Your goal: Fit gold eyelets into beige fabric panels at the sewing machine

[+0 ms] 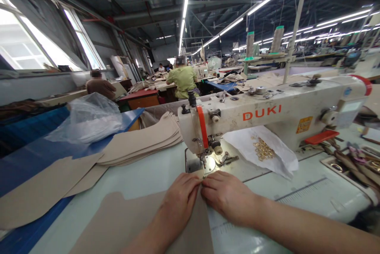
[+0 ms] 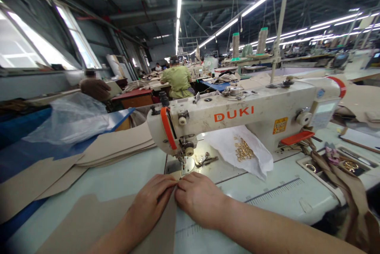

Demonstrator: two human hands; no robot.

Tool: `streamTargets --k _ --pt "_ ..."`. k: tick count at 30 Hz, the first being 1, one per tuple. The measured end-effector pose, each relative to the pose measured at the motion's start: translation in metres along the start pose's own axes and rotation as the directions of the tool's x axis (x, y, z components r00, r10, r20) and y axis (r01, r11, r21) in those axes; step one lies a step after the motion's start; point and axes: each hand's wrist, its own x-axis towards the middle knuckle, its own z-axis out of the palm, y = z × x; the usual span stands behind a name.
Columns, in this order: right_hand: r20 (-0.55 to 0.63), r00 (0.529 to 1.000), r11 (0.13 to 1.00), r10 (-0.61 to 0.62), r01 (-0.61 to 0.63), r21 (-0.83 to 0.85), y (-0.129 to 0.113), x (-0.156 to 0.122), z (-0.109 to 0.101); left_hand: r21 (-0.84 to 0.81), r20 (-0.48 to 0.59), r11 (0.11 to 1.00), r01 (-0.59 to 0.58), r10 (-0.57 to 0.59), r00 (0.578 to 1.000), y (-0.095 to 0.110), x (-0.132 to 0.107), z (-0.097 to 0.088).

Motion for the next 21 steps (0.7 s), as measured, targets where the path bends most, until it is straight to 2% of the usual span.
streamTargets --k 7,12,21 --pt "0.049 0.997 0.994 -0.065 0.069 -0.079 0.004 0.007 -0.005 -0.013 0.015 1.0 0.017 -0.017 1.0 0.001 0.0 -0.001" --pt "0.074 0.992 0.988 -0.104 0.112 -0.107 0.017 0.008 -0.005 0.001 -0.02 1.0 -0.007 0.007 1.0 -0.002 0.008 0.005" --pt "0.085 0.996 0.993 -0.041 0.05 -0.111 0.034 0.009 -0.004 0.018 -0.046 1.0 -0.001 0.002 0.999 -0.014 0.026 0.017"
